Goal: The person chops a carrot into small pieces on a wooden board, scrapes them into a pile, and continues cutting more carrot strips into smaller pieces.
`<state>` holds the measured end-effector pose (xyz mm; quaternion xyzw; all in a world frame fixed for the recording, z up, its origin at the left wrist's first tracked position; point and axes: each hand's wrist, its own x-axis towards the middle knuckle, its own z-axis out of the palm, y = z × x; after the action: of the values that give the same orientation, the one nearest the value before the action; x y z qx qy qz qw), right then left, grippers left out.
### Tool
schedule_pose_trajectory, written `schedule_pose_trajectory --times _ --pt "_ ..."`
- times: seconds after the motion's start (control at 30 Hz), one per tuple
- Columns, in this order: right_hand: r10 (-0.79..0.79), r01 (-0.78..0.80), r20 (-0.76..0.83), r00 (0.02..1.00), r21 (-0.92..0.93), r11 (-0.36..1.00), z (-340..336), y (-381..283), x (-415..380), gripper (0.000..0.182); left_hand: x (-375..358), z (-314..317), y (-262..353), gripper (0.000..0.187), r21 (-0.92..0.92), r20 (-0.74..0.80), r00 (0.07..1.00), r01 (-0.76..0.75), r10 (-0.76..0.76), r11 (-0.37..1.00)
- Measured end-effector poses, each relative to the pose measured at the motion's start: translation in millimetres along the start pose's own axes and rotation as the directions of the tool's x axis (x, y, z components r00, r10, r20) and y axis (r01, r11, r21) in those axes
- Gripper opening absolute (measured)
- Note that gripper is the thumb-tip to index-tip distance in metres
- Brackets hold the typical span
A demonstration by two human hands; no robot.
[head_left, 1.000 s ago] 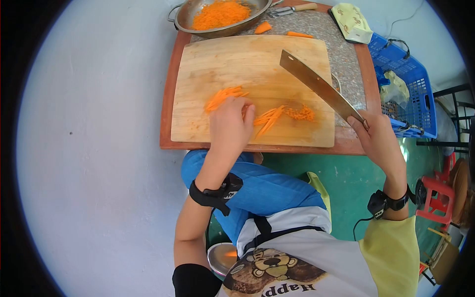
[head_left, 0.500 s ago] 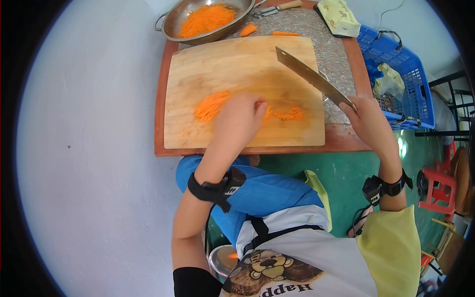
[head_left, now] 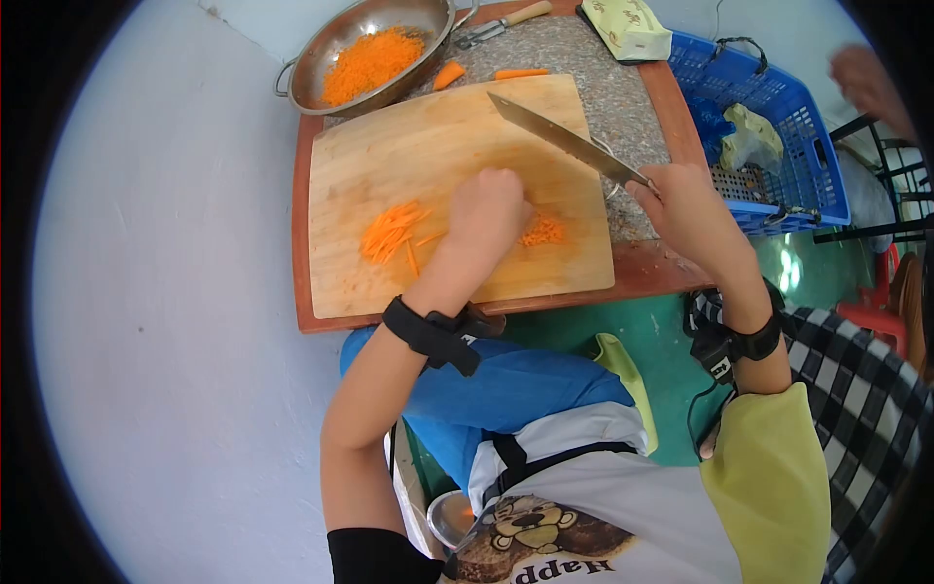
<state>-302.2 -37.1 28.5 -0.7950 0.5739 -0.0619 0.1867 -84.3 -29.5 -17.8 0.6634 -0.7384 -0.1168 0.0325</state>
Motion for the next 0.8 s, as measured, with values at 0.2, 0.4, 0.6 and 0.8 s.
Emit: schedule_pose_trajectory --times 0.2,0.4,0.6,0.8 --pt "-0.081 0.084 -0.052 0.995 0.076 0.994 10.8 3.6 -0.3 0.024 -10.5 -35.8 -33.3 0.018 -0.465 0.066 0.998 0.038 -0.008 0.884" --pt "-0.071 0.079 -0.065 0.995 0.131 0.988 6.8 -1.1 -3.0 0.023 -43.5 -41.3 -77.4 0.015 -0.565 0.243 0.969 0.099 0.050 0.819" --pt "-0.038 0.036 0.014 0.999 0.126 0.991 2.2 -5.4 -6.8 0.024 -69.5 -28.0 -61.4 0.016 -0.546 0.033 0.999 0.042 -0.029 0.836" --pt "-0.070 0.072 -0.028 0.997 0.082 0.994 6.7 -3.4 -9.0 0.023 -107.5 -10.1 -57.4 0.017 -0.177 -0.176 0.982 0.032 -0.064 0.984"
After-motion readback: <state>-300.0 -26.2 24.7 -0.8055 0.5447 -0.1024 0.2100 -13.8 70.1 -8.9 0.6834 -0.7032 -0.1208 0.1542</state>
